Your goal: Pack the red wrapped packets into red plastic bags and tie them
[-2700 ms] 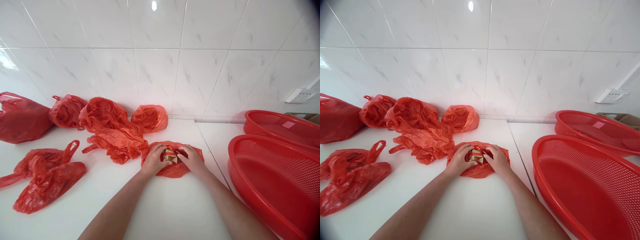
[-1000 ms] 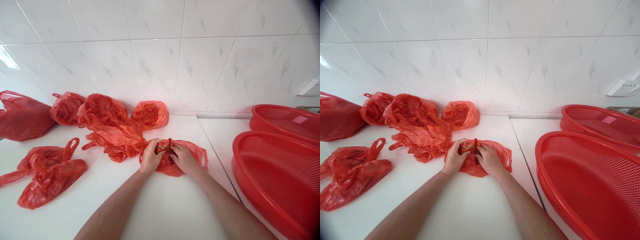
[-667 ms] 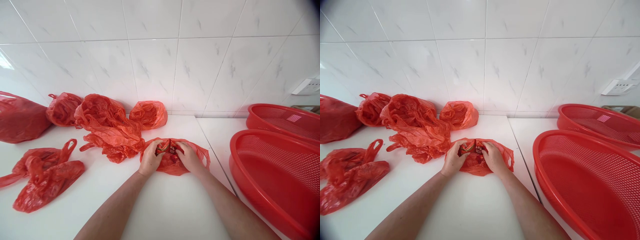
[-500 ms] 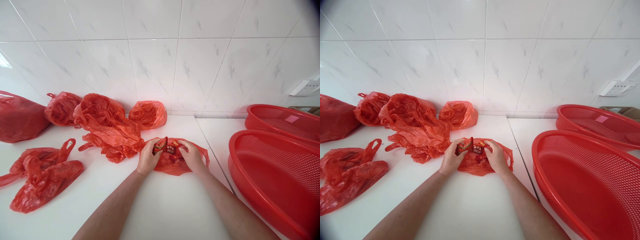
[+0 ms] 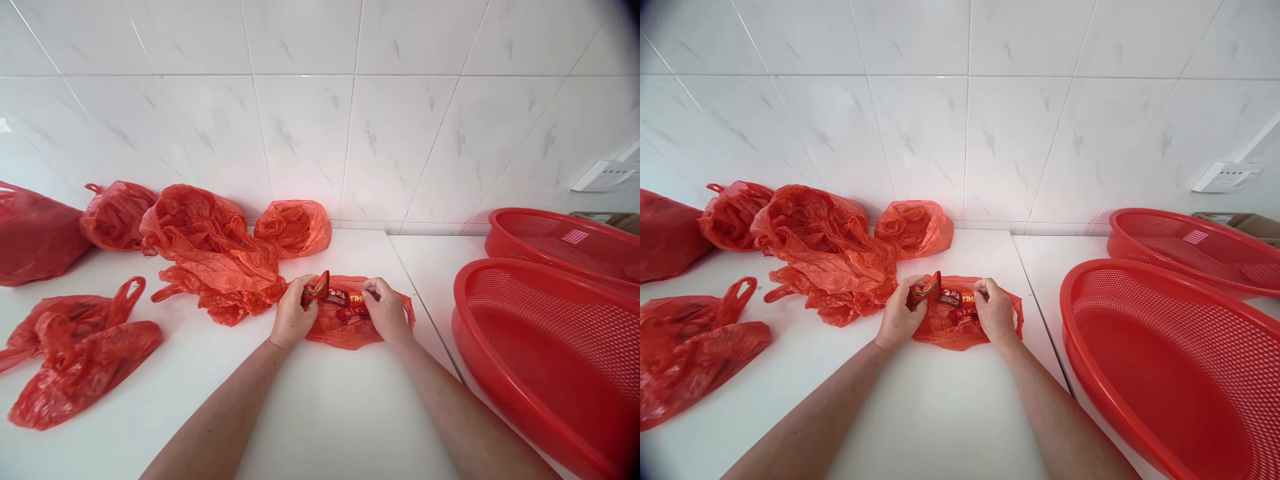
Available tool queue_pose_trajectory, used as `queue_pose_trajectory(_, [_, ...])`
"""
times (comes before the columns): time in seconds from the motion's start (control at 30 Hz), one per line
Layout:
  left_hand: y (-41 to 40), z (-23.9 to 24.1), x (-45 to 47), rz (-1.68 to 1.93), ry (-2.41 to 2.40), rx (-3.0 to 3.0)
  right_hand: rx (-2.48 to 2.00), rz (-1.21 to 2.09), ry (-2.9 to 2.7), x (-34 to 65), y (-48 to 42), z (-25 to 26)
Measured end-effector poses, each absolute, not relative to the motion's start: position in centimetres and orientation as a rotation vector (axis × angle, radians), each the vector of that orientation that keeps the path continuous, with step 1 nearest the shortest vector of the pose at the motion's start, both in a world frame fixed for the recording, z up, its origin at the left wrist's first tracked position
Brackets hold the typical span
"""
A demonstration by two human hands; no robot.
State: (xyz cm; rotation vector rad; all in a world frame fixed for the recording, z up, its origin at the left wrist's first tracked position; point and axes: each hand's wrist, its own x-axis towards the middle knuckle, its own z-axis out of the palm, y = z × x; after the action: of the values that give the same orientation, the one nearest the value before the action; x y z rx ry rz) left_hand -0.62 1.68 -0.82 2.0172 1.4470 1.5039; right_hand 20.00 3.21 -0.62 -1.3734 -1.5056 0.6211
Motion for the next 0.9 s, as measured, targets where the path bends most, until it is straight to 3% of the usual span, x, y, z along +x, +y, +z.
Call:
queue_pose_trajectory(0.3, [1.7,-1.0,-0.6,1.501,1.447,2.025,-1.383,0.526,-1.804,19.7,3.4,-1.3])
queue_pose_trajectory(0.63, [1.7,-0.9,-0.6,1.51,1.456,2.023,-1.346,0.551,-1.766,19.6,3.0,-0.4])
queue_pose_trajectory(0.9, [1.7,-0.9,-0.5,1.529,1.442,2.012,-1.321,0.256,-1.865,19.8,3.3,-1.0])
